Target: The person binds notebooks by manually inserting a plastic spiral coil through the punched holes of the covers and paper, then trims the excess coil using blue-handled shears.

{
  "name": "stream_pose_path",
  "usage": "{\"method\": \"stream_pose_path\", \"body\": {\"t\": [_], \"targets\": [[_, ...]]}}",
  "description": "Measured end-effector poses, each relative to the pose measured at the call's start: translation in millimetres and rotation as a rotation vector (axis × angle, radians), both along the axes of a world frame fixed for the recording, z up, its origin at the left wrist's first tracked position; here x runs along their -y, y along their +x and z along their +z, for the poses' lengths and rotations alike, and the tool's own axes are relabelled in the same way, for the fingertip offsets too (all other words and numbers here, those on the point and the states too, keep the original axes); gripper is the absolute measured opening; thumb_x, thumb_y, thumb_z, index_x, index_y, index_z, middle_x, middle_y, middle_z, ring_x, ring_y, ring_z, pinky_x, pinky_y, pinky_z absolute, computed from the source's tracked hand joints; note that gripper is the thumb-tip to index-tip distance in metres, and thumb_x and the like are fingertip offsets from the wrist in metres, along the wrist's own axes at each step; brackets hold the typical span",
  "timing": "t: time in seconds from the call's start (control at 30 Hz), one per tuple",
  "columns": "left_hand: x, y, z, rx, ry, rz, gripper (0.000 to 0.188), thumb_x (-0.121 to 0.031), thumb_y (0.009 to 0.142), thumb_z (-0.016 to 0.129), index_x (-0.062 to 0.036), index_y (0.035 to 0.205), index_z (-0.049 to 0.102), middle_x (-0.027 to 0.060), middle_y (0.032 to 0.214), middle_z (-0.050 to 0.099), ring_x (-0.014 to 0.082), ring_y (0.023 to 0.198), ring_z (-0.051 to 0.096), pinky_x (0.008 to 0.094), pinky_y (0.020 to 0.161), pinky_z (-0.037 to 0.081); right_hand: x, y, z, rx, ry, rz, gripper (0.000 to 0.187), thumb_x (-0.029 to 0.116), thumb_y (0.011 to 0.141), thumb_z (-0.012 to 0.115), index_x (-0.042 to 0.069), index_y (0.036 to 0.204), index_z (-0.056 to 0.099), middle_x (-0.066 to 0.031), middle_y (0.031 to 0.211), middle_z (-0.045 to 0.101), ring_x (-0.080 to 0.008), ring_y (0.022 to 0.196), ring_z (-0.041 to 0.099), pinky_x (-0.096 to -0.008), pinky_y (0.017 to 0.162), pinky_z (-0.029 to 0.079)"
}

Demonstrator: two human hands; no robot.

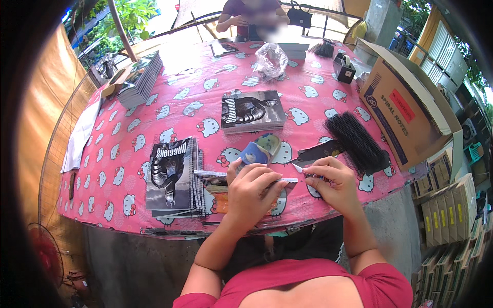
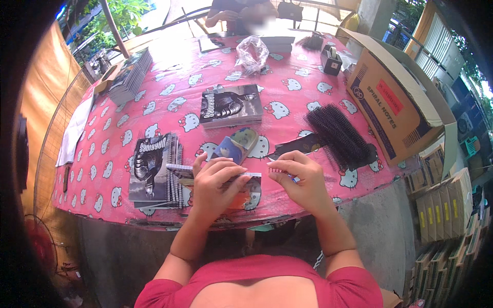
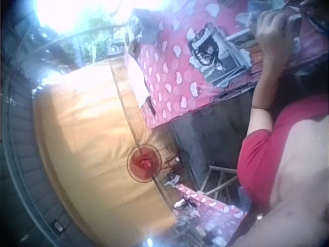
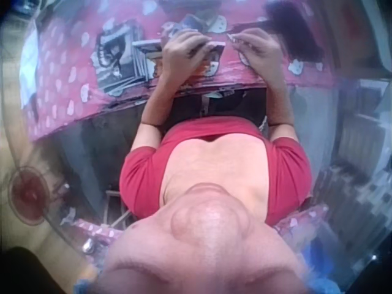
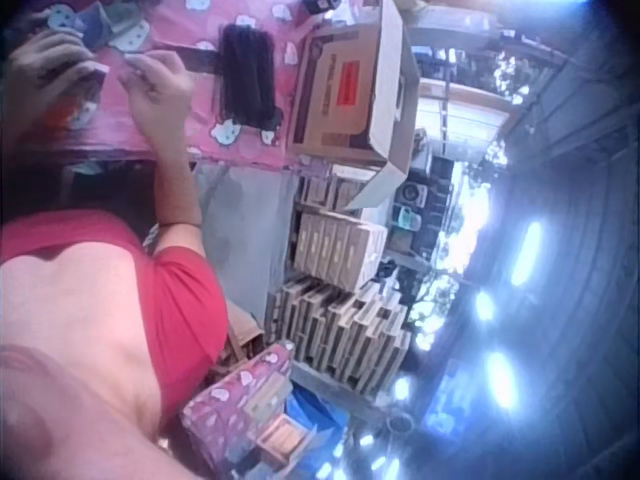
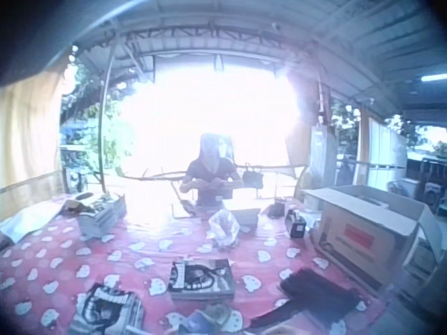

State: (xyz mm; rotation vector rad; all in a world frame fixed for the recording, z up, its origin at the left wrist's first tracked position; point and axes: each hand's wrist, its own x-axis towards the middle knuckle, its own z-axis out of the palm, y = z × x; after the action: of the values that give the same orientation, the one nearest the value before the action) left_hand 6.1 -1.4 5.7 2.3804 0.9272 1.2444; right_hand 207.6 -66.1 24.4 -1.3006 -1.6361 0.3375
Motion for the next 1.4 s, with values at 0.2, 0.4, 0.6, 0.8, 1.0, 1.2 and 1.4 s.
{"method": "stream_pose_path", "body": {"t": [0.2,0.4,0.6,0.8,1.0,1.2,1.4], "targets": [[0.3,-0.4,-0.6,-0.003,0.001,-0.010,0.012,-0.023,0.076,0.076,-0.0134,0.083,0.073,-0.0010,0.078,0.067,0.0143,0.082,0.062,0.0410,0.101,0.029,-2.2,-3.1,-2.7,-0.156,-0.191,-0.031,0.015,0.004,0.081,0.069,0.001,0.096,0.069,-0.0067,0.076,0.066,-0.0110,0.068,0.061,-0.0247,0.062,0.049],[1.2,-3.5,0.0,0.005,0.011,0.001,0.014,-0.025,0.075,0.077,-0.0141,0.084,0.074,-0.0005,0.079,0.068,0.0148,0.078,0.063,0.0395,0.100,0.030,-8.4,2.7,1.7,-0.190,-0.374,0.189,0.009,0.005,0.087,0.063,-0.001,0.094,0.066,-0.0046,0.074,0.067,-0.0076,0.067,0.060,-0.0231,0.061,0.048],[2.3,-1.7,-0.6,0.014,0.029,0.014,0.018,-0.028,0.073,0.078,-0.0145,0.084,0.073,-0.0003,0.080,0.069,0.0148,0.076,0.062,0.0378,0.096,0.032,-10.0,0.9,12.1,0.189,-0.132,0.227,0.012,0.006,0.085,0.066,0.001,0.096,0.067,-0.0078,0.074,0.061,-0.0181,0.067,0.059,-0.0292,0.060,0.047],[3.7,-4.4,-5.1,0.015,0.077,0.026,0.022,-0.029,0.072,0.078,-0.0140,0.086,0.070,-0.0003,0.079,0.068,0.0166,0.074,0.062,0.0375,0.093,0.034,2.8,-23.6,13.8,0.122,-0.130,0.048,0.014,0.008,0.081,0.069,0.004,0.094,0.065,-0.0123,0.082,0.057,-0.0258,0.068,0.058,-0.0336,0.061,0.047],[5.0,-5.2,-6.0,0.003,0.073,0.027,0.021,-0.026,0.072,0.078,-0.0143,0.084,0.066,-0.0008,0.078,0.066,0.0178,0.073,0.060,0.0375,0.092,0.035,0.9,-23.9,15.3,0.306,-0.092,0.046,0.022,0.017,0.082,0.069,0.004,0.098,0.062,-0.0117,0.088,0.062,-0.0284,0.074,0.063,-0.0356,0.059,0.049],[6.4,-4.5,-4.5,0.007,0.072,0.021,0.020,-0.025,0.074,0.076,-0.0137,0.087,0.065,-0.0009,0.080,0.065,0.0178,0.076,0.061,0.0377,0.093,0.035,-1.7,-25.1,11.8,0.336,-0.005,0.032,0.026,0.029,0.083,0.069,0.005,0.093,0.062,-0.0103,0.084,0.060,-0.0297,0.076,0.062,-0.0404,0.061,0.050],[10.3,-2.9,-6.0,0.059,-0.002,0.047,0.030,-0.025,0.076,0.075,-0.0118,0.099,0.061,0.0002,0.080,0.066,0.0191,0.078,0.062,0.0390,0.094,0.035,-4.3,-32.6,11.7,0.324,0.095,-0.003,0.018,0.018,0.081,0.069,0.005,0.090,0.061,-0.0117,0.085,0.060,-0.0318,0.077,0.061,-0.0400,0.064,0.049]]}}
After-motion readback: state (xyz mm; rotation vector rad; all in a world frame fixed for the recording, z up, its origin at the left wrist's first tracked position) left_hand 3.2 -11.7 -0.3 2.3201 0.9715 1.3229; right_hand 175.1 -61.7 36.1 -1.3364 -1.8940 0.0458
